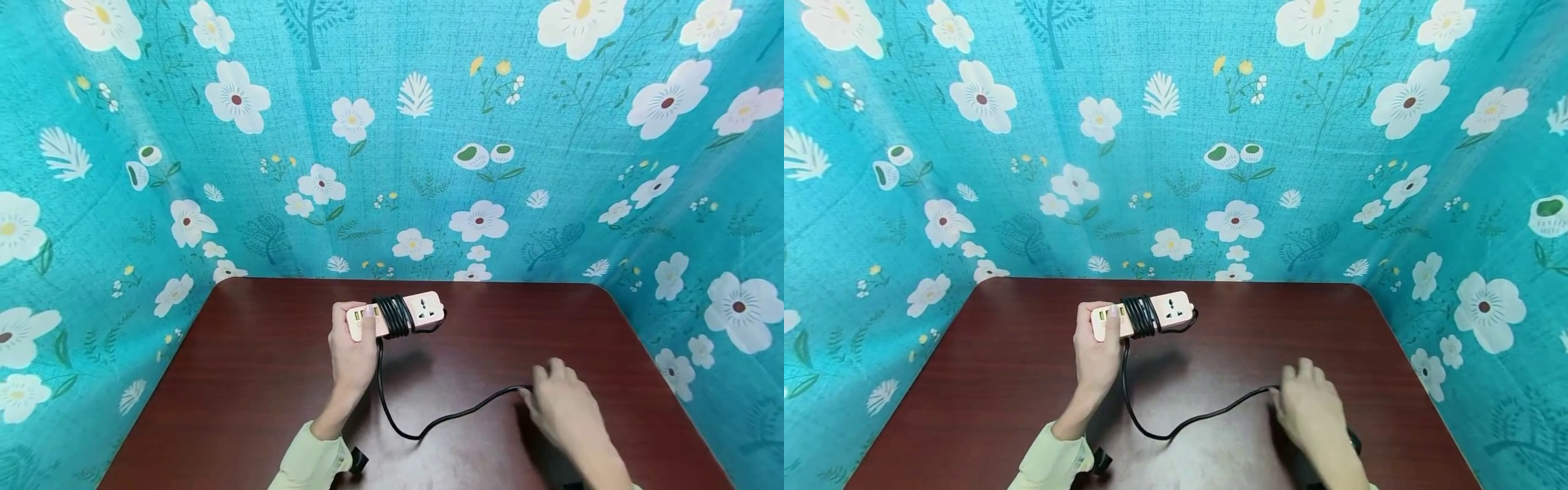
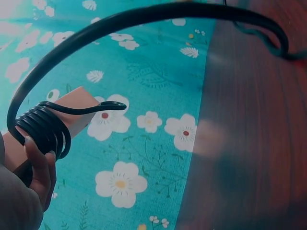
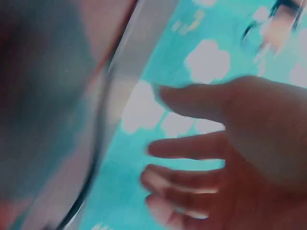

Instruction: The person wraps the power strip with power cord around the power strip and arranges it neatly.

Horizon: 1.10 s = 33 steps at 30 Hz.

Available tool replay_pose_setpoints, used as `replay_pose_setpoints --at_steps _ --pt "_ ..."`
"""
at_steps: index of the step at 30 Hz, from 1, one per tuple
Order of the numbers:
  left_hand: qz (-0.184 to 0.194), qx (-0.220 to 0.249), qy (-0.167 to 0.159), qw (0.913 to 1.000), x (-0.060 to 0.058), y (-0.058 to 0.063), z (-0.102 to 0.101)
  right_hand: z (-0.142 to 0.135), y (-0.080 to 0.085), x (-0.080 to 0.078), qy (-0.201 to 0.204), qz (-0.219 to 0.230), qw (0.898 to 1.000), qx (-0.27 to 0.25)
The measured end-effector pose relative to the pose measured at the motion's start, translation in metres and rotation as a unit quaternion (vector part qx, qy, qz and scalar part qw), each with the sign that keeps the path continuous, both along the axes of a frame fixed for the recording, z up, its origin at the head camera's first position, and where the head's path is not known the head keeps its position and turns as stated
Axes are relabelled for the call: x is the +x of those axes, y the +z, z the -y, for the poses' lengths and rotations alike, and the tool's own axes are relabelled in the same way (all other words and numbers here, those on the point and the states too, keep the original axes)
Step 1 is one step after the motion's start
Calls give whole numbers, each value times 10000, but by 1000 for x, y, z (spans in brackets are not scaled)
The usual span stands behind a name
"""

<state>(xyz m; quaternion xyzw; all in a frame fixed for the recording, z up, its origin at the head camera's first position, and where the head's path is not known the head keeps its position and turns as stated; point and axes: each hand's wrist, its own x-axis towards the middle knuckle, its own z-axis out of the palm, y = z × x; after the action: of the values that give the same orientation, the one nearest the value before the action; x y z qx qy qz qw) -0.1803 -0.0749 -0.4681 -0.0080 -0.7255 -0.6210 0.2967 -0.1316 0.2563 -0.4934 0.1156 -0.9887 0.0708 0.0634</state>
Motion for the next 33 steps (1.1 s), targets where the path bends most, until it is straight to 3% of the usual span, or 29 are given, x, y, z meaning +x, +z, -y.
replay_pose_setpoints --at_steps 3,6,9,10,12,15,16,18,19,20,21,23,26,28,33 --pt "20 -4 -62 10000 4 0 -4 45 8 9 662 -513 9930 -836" --pt "6 15 -105 9999 6 -1 -9 90 14 22 1376 31 9716 -1923" --pt "-38 47 -173 9998 8 -2 -12 125 15 34 1814 772 9381 -2848" --pt "-42 41 -187 9998 8 -2 -13 135 15 36 1896 1082 9215 -3213" --pt "-55 22 -189 9998 8 -1 -14 152 15 38 2000 1747 8749 -4049" --pt "-14 -3 -149 9999 7 0 -12 169 18 34 1859 2704 7848 -5258" --pt "29 23 -180 9998 7 0 -11 172 17 32 1860 2849 7610 -5524" --pt "71 107 -301 9995 6 0 -7 174 19 30 1724 3016 7280 -5911" --pt "80 122 -362 9992 6 0 -4 174 20 29 1600 2985 7233 -6018" --pt "62 101 -427 9990 5 0 -2 172 21 29 1480 2858 7306 -6022" --pt "7 57 -486 9988 5 -1 1 170 23 28 1370 2675 7473 -5926" --pt "-148 -274 -528 9981 3 0 6 165 28 27 1168 2190 7908 -5596" --pt "-514 -1160 -381 9912 -1 -1 10 157 37 24 1035 1443 8569 -4839" --pt "-749 -1673 -293 9826 -4 -1 11 151 43 22 1181 1031 8828 -4429" --pt "-962 -2353 -444 9661 -5 -3 11 139 54 14 1771 -167 9261 -3327"
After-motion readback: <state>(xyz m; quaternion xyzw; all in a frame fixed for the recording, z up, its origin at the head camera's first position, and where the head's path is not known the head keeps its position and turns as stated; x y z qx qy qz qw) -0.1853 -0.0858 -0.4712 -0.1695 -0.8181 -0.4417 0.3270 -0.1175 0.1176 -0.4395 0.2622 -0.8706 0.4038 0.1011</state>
